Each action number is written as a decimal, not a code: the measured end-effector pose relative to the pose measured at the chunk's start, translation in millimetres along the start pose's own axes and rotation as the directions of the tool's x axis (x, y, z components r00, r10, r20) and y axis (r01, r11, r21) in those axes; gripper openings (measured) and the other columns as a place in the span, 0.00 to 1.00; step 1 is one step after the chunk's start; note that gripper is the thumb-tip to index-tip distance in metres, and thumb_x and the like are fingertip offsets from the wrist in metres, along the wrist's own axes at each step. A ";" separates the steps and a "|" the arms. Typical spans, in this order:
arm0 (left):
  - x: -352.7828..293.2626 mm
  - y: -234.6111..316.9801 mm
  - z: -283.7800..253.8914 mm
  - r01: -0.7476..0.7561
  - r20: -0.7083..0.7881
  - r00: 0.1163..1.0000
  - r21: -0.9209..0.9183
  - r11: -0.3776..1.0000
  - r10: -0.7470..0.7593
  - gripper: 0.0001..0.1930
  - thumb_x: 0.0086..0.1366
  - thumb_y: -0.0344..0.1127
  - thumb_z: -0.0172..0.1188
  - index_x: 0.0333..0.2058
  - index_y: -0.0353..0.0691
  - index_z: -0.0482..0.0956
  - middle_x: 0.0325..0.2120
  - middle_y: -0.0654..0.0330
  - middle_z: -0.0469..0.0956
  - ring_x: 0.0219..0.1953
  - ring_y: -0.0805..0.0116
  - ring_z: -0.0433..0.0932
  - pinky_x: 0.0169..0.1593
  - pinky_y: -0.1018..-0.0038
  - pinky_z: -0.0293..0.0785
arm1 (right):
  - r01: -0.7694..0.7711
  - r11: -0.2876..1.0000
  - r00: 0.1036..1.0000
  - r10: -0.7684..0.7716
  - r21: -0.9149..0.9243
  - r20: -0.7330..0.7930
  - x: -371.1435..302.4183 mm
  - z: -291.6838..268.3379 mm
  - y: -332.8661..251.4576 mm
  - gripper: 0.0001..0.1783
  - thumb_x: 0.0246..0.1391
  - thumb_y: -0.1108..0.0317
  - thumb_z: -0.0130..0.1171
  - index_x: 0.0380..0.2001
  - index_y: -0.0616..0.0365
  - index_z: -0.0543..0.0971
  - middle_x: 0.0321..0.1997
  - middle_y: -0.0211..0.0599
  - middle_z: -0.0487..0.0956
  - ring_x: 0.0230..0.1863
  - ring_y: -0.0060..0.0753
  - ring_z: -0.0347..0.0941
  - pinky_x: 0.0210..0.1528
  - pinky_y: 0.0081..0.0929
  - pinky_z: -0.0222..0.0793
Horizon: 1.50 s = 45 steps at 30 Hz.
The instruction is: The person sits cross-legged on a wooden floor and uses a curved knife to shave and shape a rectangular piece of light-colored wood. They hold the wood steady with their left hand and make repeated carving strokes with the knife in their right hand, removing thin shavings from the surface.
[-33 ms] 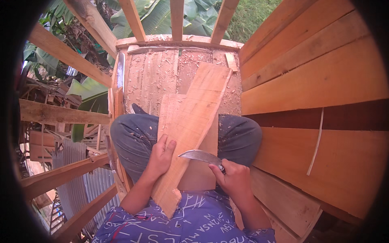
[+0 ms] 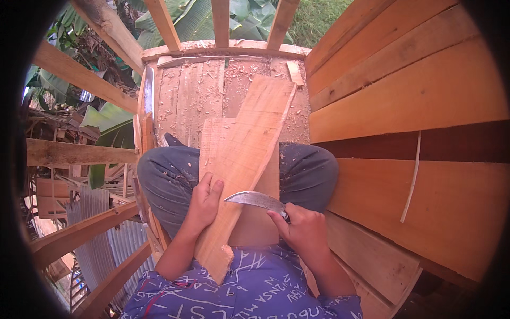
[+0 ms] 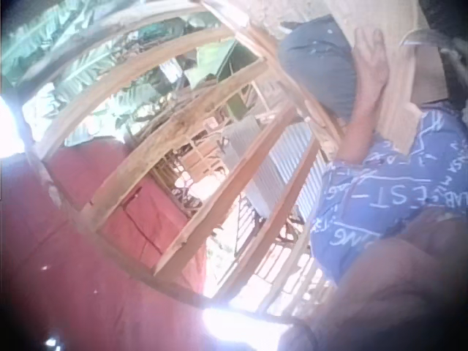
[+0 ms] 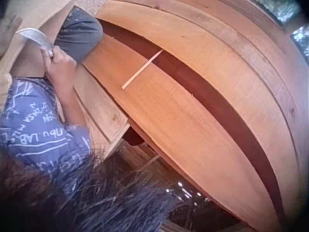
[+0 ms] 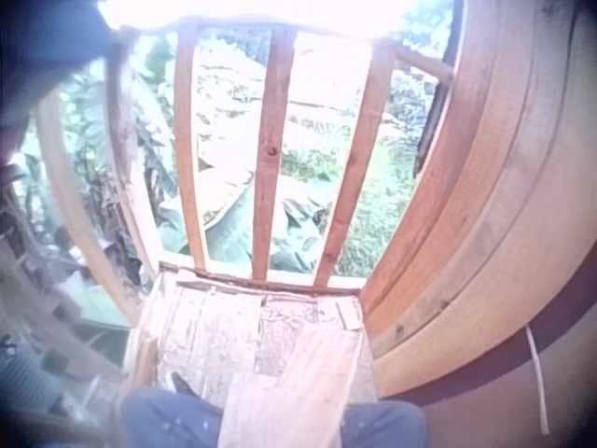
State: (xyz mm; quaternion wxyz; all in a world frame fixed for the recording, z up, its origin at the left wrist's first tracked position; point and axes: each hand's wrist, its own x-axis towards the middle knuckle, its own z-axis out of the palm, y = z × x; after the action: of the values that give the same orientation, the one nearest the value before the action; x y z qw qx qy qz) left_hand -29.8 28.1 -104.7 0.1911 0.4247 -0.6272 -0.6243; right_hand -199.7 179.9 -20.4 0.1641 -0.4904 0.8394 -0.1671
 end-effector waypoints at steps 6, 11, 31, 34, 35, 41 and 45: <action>4.5 8.0 -1.2 -0.007 0.030 1.000 0.088 0.996 0.004 0.15 0.71 0.38 0.51 0.42 0.27 0.70 0.28 0.47 0.78 0.35 0.73 0.73 0.39 0.70 0.71 | 0.006 0.975 1.000 -0.006 -0.223 -0.002 8.8 -10.9 1.2 0.28 0.55 0.43 0.60 0.15 0.56 0.73 0.14 0.41 0.75 0.16 0.45 0.74 0.17 0.38 0.67; 1.1 6.3 -1.4 0.026 0.010 1.000 0.176 0.984 -0.028 0.16 0.70 0.39 0.51 0.42 0.27 0.70 0.31 0.40 0.79 0.36 0.61 0.79 0.40 0.66 0.72 | -0.123 0.906 0.991 0.094 -0.406 -0.091 32.8 -23.3 16.0 0.29 0.56 0.42 0.57 0.15 0.56 0.74 0.13 0.43 0.75 0.17 0.46 0.75 0.17 0.38 0.67; 3.9 13.5 1.2 0.027 0.033 0.999 0.149 0.988 -0.033 0.17 0.71 0.40 0.51 0.41 0.27 0.70 0.31 0.40 0.75 0.36 0.54 0.75 0.40 0.65 0.71 | 0.028 0.948 1.000 -0.030 -0.318 0.000 8.0 -11.8 7.2 0.32 0.54 0.37 0.57 0.13 0.55 0.77 0.10 0.41 0.73 0.13 0.42 0.74 0.15 0.35 0.67; 2.7 7.3 0.6 0.021 0.040 0.999 0.189 0.982 -0.029 0.16 0.71 0.40 0.50 0.40 0.27 0.70 0.28 0.46 0.74 0.34 0.65 0.72 0.38 0.68 0.70 | -0.012 0.943 1.000 0.009 -0.333 -0.011 24.3 -29.9 12.3 0.33 0.55 0.37 0.54 0.13 0.55 0.77 0.10 0.42 0.74 0.14 0.43 0.74 0.16 0.36 0.68; 3.2 11.1 0.6 0.044 0.040 0.998 0.203 0.978 -0.054 0.16 0.70 0.39 0.51 0.40 0.27 0.71 0.30 0.40 0.76 0.36 0.56 0.76 0.40 0.65 0.71 | -0.019 0.940 0.999 0.027 -0.341 0.018 25.7 -31.9 14.5 0.32 0.55 0.38 0.56 0.14 0.56 0.77 0.11 0.43 0.74 0.15 0.46 0.74 0.17 0.38 0.68; 3.5 11.1 3.8 0.017 0.028 0.999 0.147 0.989 -0.022 0.14 0.69 0.36 0.51 0.40 0.26 0.71 0.33 0.34 0.77 0.38 0.47 0.80 0.43 0.62 0.72 | 0.032 0.966 0.998 -0.019 -0.257 0.055 15.7 -20.9 9.1 0.31 0.56 0.40 0.56 0.14 0.56 0.77 0.13 0.44 0.75 0.16 0.46 0.75 0.19 0.39 0.69; 4.5 10.5 2.9 0.063 0.051 0.995 0.286 0.956 -0.081 0.15 0.70 0.37 0.50 0.41 0.26 0.71 0.34 0.35 0.78 0.39 0.45 0.80 0.43 0.61 0.72 | -0.016 0.968 0.999 0.028 -0.252 0.042 8.3 -10.9 11.0 0.31 0.55 0.38 0.56 0.15 0.56 0.77 0.14 0.44 0.76 0.17 0.46 0.76 0.20 0.38 0.70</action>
State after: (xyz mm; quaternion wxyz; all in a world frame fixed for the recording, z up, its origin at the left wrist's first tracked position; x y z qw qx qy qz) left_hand -37.6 25.0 -96.5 0.0859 0.4508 -0.7001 -0.5470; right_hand -216.7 179.0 -16.6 0.1214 -0.5017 0.8552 -0.0462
